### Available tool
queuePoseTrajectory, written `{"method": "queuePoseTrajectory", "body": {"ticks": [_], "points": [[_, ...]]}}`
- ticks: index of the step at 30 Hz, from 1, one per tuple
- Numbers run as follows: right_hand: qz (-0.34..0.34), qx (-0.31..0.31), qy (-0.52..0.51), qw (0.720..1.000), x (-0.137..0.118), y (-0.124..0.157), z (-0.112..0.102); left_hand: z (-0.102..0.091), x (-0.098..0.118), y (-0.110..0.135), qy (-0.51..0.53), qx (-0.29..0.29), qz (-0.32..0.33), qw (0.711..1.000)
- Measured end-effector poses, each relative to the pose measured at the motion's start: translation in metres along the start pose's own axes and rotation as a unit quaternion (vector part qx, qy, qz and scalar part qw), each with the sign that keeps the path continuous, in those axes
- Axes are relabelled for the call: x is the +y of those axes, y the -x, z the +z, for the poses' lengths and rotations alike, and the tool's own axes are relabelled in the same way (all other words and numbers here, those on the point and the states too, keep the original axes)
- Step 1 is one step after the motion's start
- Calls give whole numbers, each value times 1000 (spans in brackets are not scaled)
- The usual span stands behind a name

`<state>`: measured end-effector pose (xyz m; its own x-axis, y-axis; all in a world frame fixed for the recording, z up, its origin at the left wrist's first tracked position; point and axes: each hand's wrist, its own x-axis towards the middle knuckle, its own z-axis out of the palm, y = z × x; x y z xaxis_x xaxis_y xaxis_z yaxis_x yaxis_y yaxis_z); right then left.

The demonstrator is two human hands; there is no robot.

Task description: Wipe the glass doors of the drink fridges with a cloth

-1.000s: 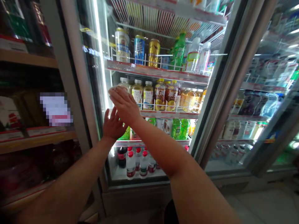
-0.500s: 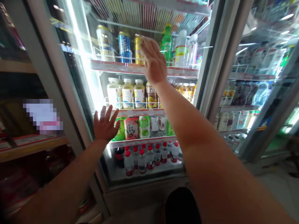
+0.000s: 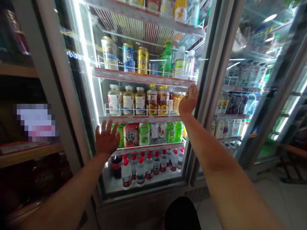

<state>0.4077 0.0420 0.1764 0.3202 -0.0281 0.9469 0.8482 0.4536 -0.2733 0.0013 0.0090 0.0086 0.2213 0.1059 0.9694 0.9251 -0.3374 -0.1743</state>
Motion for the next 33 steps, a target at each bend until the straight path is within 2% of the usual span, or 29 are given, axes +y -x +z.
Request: {"method": "queuePoseTrajectory", "body": {"ticks": [2,4,7,9,12,15,18,19,21,26,29,31,33], "points": [[-35,-27,-25,999,-42,13,14,-1,1,-1,-1,-4,-2,1000],[-101,-88,-46,990,-89,34,25,-2,1,-1,3,-9,-5,1000],[-181,-187,-62,963,-155,72,36,-2,1,0,9,-8,-6,1000],[-240,-246,-62,937,-190,96,41,-2,1,1,11,-4,-2,1000],[-331,-299,-67,893,-225,118,47,-2,0,1,-4,9,17,1000],[-381,-328,-73,861,-236,118,49,-2,-1,1,-28,15,29,999],[-418,-333,-83,841,-224,107,46,-3,0,1,-33,5,18,999],[-421,-328,-85,841,-216,102,44,-3,1,1,-32,4,15,999],[-400,-310,-81,858,-192,91,39,-4,1,1,-28,4,13,1000],[-264,-211,-48,940,-108,56,16,-4,1,0,-34,-8,12,999],[-181,-130,-22,975,-53,40,-2,-2,-1,0,-32,-16,6,999],[-114,-74,0,991,-20,40,-15,-1,-2,1,-26,-17,3,1000],[-47,-33,11,998,5,53,-25,0,-2,2,-19,-17,0,1000]]}}
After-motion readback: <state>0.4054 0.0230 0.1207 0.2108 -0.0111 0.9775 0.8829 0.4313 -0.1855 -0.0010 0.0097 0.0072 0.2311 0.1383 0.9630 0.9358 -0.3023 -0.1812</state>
